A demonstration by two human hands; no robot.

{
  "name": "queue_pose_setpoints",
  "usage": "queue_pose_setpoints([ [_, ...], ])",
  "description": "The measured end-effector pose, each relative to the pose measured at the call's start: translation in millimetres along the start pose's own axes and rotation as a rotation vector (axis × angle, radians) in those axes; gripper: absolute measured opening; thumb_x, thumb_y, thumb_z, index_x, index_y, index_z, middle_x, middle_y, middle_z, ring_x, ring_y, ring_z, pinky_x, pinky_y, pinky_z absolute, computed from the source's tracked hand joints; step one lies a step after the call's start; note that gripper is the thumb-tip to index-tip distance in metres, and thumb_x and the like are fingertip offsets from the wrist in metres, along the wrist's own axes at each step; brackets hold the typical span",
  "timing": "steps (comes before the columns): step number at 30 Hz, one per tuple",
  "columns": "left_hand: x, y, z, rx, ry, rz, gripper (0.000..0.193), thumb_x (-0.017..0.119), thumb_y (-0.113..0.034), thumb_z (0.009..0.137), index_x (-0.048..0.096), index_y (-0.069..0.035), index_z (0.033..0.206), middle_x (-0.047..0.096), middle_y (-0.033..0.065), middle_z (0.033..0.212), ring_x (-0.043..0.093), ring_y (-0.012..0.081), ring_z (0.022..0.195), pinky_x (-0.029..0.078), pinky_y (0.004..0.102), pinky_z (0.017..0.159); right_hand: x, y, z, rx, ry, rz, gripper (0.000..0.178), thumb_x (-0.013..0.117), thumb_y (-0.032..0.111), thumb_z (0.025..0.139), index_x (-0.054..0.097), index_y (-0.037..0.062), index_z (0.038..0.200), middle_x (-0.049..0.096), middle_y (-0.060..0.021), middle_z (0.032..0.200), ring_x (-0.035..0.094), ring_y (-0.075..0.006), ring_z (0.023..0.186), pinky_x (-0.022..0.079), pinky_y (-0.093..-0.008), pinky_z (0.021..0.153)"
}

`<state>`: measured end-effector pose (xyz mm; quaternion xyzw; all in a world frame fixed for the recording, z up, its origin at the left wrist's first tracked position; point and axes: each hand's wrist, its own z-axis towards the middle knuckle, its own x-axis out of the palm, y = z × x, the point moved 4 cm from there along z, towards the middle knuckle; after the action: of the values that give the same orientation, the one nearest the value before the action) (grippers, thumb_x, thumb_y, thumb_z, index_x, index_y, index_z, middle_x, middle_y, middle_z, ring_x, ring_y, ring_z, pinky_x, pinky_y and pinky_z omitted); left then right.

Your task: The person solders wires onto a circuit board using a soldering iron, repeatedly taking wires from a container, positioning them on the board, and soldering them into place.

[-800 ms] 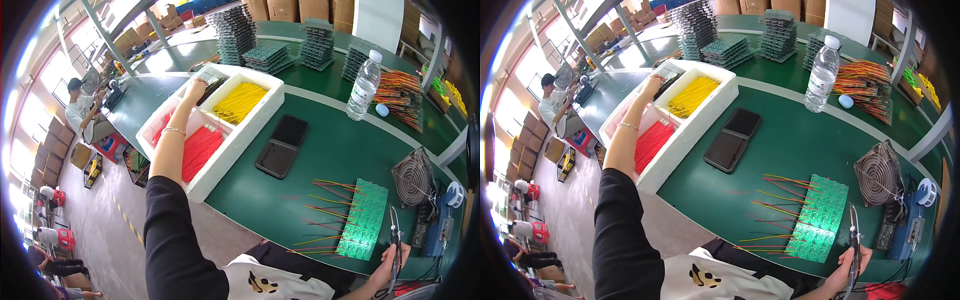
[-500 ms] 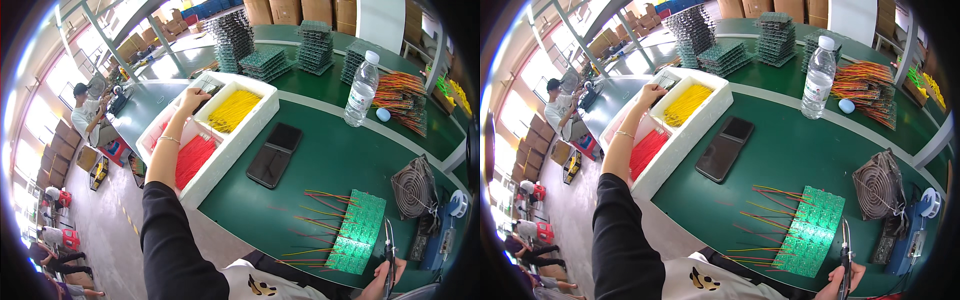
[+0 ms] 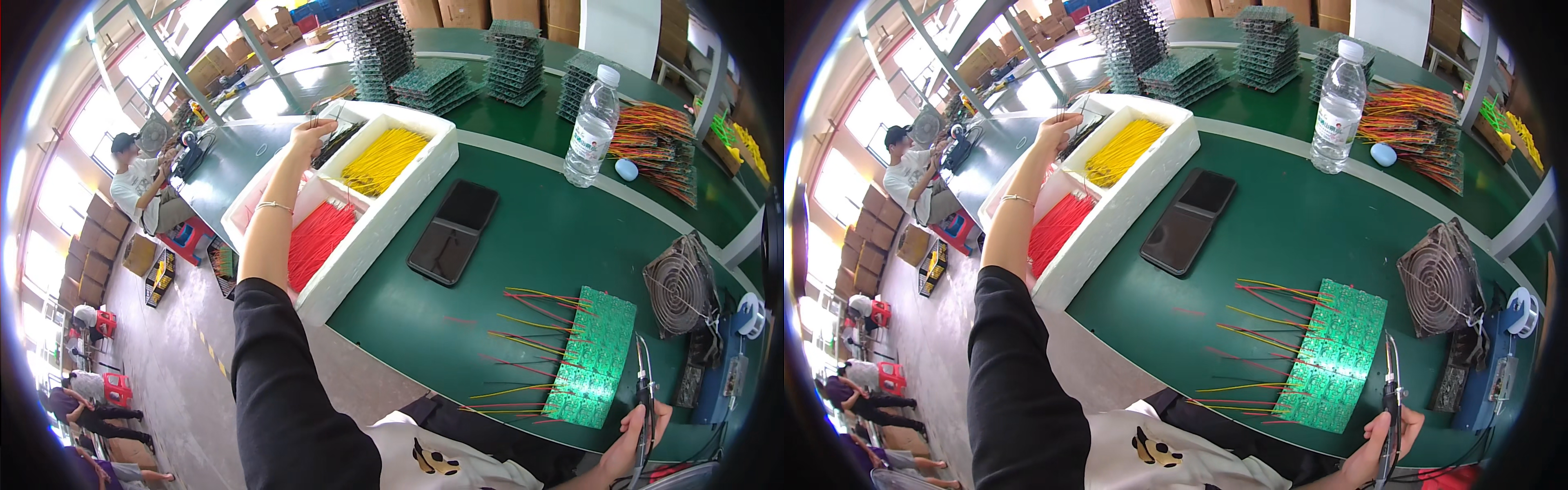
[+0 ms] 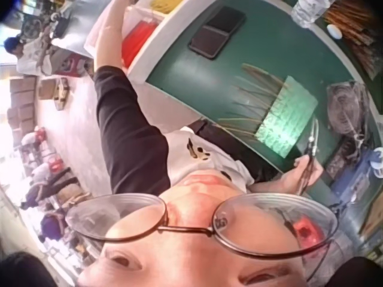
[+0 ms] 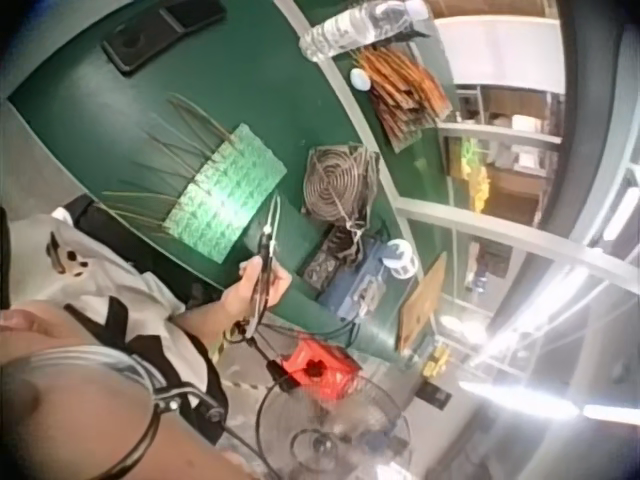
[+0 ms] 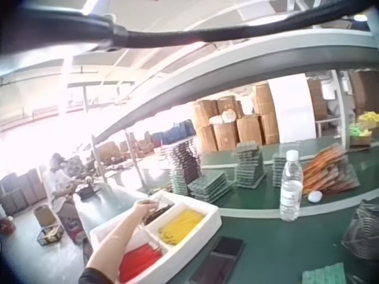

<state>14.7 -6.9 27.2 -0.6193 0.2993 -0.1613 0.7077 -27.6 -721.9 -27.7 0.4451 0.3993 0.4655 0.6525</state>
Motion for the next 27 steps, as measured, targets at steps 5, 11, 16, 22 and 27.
queue_pose_setpoints([
  [5,0,8,18,0.292,-0.150,0.220,0.019,0.061,-0.023,0.075,0.067,-0.010,0.087,0.061,-0.0019,0.068,0.034,0.0057,0.041,0.026,0.0231,0.038,-10,0,-1,-0.085,-0.080,0.101,0.021,0.060,0.014,0.081,0.046,0.0012,0.089,0.041,-0.0010,0.057,0.037,-0.0064,0.049,0.027,-0.0196,0.046],
  [11,48,-72,-18,0.355,0.022,0.154,0.016,0.057,-0.019,0.083,0.062,-0.005,0.090,0.055,0.0000,0.069,0.047,0.0063,0.061,0.037,0.0212,0.056,-4,8,3,-0.040,-0.284,0.259,0.020,0.062,0.004,0.077,0.049,0.0006,0.091,0.051,-0.0046,0.066,0.047,-0.0082,0.053,0.036,-0.0190,0.048],
  [16,223,-144,-214,0.852,0.710,0.331,0.016,0.057,-0.015,0.080,0.057,0.000,0.088,0.057,0.0063,0.073,0.054,0.0114,0.070,0.043,0.0264,0.064,-5,3,6,-0.003,-0.259,0.334,0.024,0.064,0.000,0.076,0.050,0.0008,0.095,0.056,-0.0053,0.073,0.052,-0.0084,0.057,0.041,-0.0187,0.052],
  [22,317,-86,-272,0.619,0.998,0.439,0.013,0.055,-0.014,0.080,0.057,0.000,0.082,0.063,0.0088,0.069,0.060,0.0168,0.065,0.045,0.0293,0.063,-8,9,1,-0.031,-0.191,0.276,0.022,0.066,0.002,0.076,0.048,0.0017,0.089,0.059,-0.0064,0.071,0.053,-0.0063,0.054,0.041,-0.0166,0.048],
  [27,334,-46,-292,0.461,0.987,0.162,0.010,0.055,-0.008,0.083,0.056,0.001,0.082,0.065,0.0095,0.072,0.060,0.0115,0.068,0.045,0.0253,0.065,-8,9,-1,-0.012,-0.167,0.265,0.020,0.063,0.006,0.080,0.045,0.0019,0.084,0.059,-0.0088,0.068,0.058,-0.0101,0.055,0.045,-0.0200,0.046],
])
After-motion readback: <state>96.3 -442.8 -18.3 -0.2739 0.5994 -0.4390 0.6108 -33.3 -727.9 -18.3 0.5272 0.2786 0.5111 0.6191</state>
